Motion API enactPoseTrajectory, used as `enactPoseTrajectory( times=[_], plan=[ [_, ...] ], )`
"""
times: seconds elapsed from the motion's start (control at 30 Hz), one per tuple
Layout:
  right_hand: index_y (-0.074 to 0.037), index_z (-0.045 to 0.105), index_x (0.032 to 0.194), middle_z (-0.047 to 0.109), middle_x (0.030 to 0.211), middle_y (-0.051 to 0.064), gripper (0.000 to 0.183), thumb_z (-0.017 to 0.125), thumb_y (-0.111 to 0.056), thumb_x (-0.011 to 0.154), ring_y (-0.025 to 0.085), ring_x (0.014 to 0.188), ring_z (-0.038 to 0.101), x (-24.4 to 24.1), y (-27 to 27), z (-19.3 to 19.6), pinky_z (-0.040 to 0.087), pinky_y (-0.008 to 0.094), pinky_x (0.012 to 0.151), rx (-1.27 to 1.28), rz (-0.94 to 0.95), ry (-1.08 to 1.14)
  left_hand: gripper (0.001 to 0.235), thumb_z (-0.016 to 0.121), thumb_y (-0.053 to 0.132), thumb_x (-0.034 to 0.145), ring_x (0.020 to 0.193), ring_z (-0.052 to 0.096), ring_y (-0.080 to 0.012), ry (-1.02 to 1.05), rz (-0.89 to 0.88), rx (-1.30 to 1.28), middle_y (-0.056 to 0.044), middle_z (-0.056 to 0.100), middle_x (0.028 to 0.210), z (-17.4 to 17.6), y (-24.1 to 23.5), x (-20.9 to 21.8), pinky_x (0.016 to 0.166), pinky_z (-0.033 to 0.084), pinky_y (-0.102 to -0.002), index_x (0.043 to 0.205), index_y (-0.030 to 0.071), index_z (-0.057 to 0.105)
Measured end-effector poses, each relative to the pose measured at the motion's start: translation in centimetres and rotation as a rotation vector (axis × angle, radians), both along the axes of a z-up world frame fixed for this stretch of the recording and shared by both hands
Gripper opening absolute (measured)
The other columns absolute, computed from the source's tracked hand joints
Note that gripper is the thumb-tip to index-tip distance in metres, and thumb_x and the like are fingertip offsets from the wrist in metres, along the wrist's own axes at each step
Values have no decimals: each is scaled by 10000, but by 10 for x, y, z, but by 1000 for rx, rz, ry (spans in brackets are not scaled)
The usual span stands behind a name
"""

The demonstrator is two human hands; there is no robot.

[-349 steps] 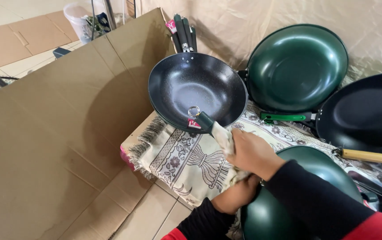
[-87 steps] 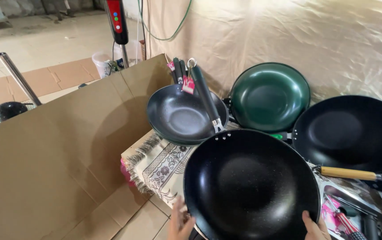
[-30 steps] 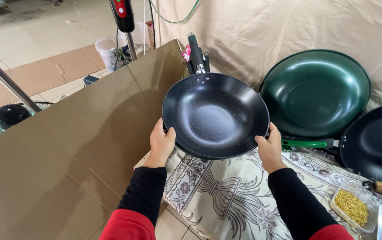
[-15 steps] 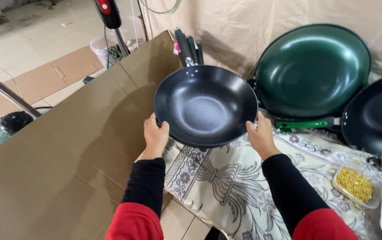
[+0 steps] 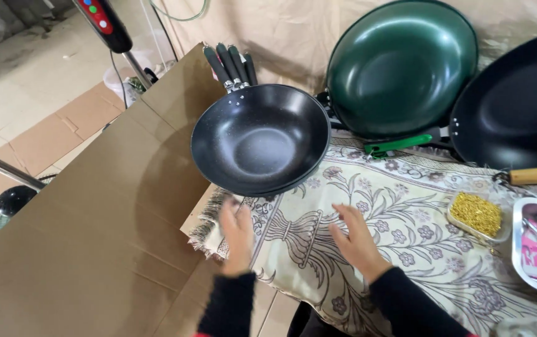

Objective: Cleaning the interior of a pan with a cloth and then assembling a handle onto another pan using screws and a bracket.

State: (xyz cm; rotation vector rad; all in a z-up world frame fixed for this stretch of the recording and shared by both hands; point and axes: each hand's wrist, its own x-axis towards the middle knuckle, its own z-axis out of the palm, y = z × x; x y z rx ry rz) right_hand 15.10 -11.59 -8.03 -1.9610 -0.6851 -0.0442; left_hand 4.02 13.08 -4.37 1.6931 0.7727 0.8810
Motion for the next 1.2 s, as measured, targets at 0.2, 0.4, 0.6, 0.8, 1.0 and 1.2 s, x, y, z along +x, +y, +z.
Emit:
enactPoseTrajectory(
  times=[0.2,0.4,0.6,0.8,1.0,1.2],
  plan=[
    [-140,635,1363,547,1437,94,454,680,-274,932,263,1328,534,-58,-94,-26,429,414,1099,-248,134,-64,367,690,157,904,1207,610,-307,-134,-407,454,-151,640,1277,-67,-137,-30,1042,492,-451,1238,41,590],
    [-230,639,1321,624,1374,51,503,723,-339,837,280,1226,606,-88,-205,-54,474,484,992,-433,15,-478,418,535,241,1018,1171,552,-358,-74,-973,475,-199,548,1273,-18,-234,-53,1011,442,-468,1341,-19,588],
    [-424,605,1299,610,1402,-80,513,641,-531,798,197,1290,604,-115,-298,-67,406,597,1213,-795,-368,-609,473,465,340,1051,1215,511,-383,21,-1137,569,-199,534,1289,-39,-285,-50,1034,382,-514,1383,21,572],
    [-419,632,1311,594,1512,-66,564,563,-652,802,187,1436,553,-133,-334,-85,299,558,1332,-920,-448,-475,392,573,282,994,1135,576,-345,-57,-1028,861,-165,593,1218,-88,-299,-50,1009,455,-483,1284,26,638],
    [-361,695,1275,678,1455,-48,508,590,-603,840,196,1355,647,-144,-325,-71,432,452,1270,-860,-534,-705,283,613,204,980,1091,585,-355,-132,-989,931,-172,600,1158,-71,-303,-53,990,481,-494,1169,2,677],
    [-359,660,1303,625,1493,-41,532,514,-622,865,205,1396,583,-149,-321,-61,369,477,1299,-890,-476,-588,249,607,159,968,1039,584,-344,-148,-941,1015,-171,586,1118,-62,-305,-55,952,501,-470,1154,3,662]
  ],
)
